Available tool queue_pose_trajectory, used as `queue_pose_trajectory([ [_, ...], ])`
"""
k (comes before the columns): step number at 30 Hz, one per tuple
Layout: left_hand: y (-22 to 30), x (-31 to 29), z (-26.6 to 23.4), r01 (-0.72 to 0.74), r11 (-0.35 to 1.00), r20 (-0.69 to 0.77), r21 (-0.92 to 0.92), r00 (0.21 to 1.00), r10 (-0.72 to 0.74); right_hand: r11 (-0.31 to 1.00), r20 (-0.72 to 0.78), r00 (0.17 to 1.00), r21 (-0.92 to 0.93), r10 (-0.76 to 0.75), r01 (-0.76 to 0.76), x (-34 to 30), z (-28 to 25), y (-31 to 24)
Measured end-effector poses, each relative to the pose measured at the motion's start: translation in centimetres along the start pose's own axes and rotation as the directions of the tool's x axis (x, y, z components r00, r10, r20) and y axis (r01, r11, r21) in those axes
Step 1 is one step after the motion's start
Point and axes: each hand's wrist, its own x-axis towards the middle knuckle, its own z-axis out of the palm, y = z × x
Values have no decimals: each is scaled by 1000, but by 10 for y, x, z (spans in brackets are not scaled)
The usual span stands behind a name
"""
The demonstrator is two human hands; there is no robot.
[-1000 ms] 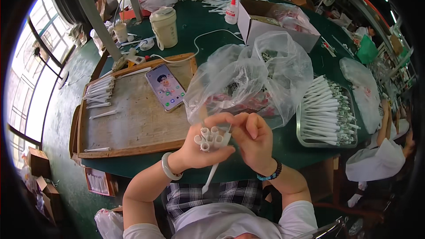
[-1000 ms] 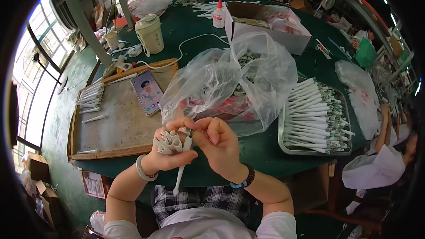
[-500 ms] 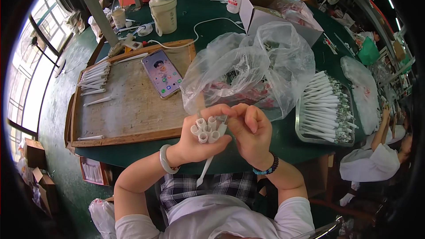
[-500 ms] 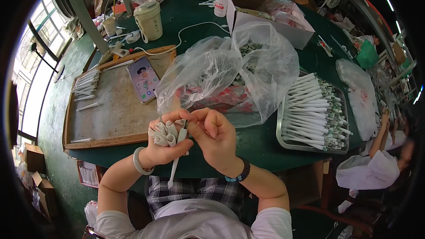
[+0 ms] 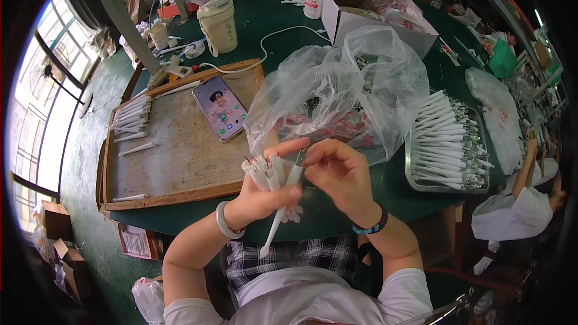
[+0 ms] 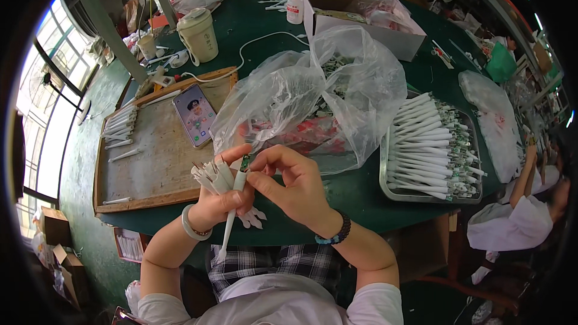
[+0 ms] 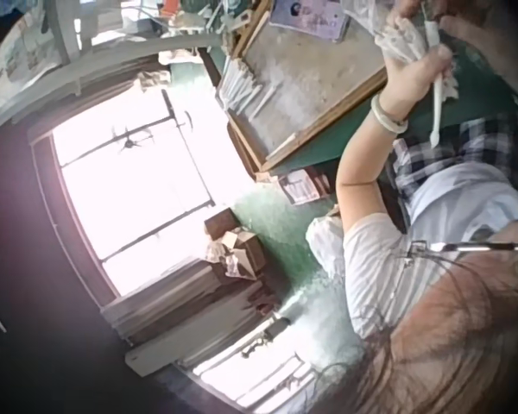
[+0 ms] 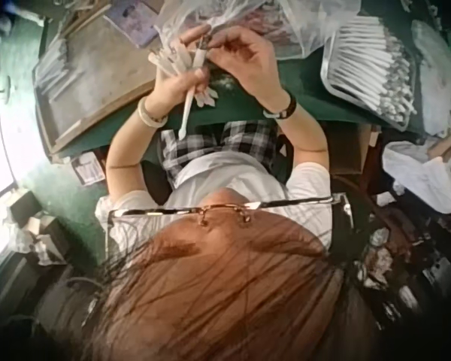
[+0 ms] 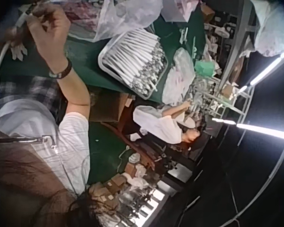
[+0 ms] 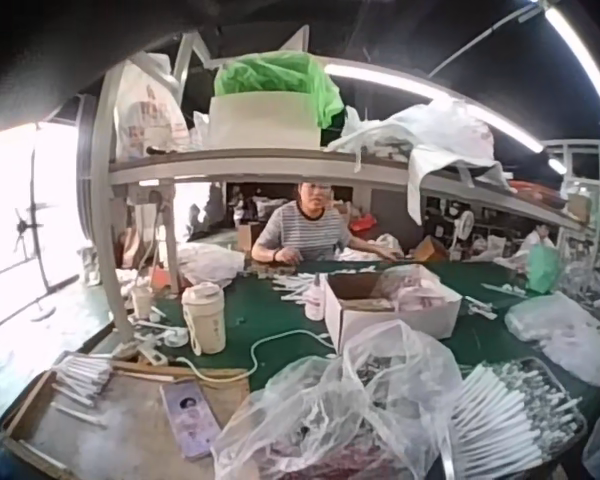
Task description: Assembling small metal pins into white plastic tubes at a factory workbench.
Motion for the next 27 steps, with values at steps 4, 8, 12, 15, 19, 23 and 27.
queue_pose_trajectory([
  [4,0,2,-2,-4,990,10,141,1000,3,998,56,997,-37,43,-41,0,-4,-2],
  [8,0,4,-4,-46,977,44,210,998,37,994,62,993,-45,101,-98,-2,-3,-5],
  [12,-4,5,-6,-117,955,137,274,987,82,976,111,987,174,115,-133,-3,0,2],
  [15,-6,5,-5,-99,981,126,170,989,78,936,128,978,292,163,-195,-2,0,9],
  [19,-7,5,-4,-100,987,114,129,990,86,958,8,999,283,45,-45,-3,3,6],
  [23,-10,5,-6,-198,925,81,325,980,182,956,-121,990,275,-71,102,-3,7,4],
  [27,-11,4,-5,-269,850,100,453,963,252,966,-75,996,250,-51,68,-4,0,5],
])
